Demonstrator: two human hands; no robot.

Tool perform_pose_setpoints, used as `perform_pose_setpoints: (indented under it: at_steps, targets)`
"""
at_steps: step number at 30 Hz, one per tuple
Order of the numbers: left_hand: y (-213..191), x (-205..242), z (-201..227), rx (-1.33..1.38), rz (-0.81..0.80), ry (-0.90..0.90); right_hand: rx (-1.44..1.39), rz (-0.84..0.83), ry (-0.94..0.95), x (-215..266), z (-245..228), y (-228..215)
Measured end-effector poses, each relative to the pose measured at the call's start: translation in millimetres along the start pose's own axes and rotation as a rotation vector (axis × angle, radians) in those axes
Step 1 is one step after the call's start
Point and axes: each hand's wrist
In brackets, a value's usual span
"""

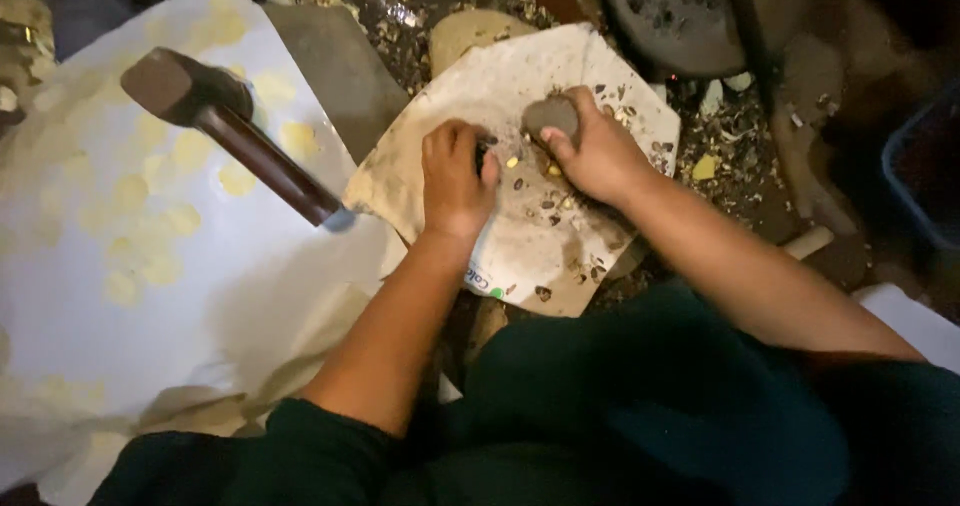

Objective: Cracking nuts with a wooden mallet and sorting the kernels from the shells by hand

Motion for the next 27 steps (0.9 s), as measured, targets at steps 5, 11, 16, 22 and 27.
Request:
perform_pose_setpoints:
  at_steps: [5, 11, 16, 22, 27]
  targets:
    - [2, -6, 8, -0.015, -0.015, -0.067, 0.007, -0.003, 0.025, -3, -2, -5]
    - [9, -13, 10, -0.080, 0.027, -0.059, 0.491, 0.009, -0.107, 16, -13, -11]
    - [10, -19, 10, -0.117, -0.045, -0.091, 0.348, -0.103, 0.006, 24, 3, -17]
    - [-3, -5, 9, -0.129, -0.065, -0.101, 0.339, -0.005, -0.235, 3, -21, 1]
    - [-3, -4, 9, -0.128, -0.091, -0.078, 0.273, 0.035, -0.098, -1, -6, 2]
Point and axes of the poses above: each hand's wrist, its own x-axis away from the middle knuckle, its own y-axis out of the palm, z = x × y, and after that the axes turned 12 degrees about -z, right-handed
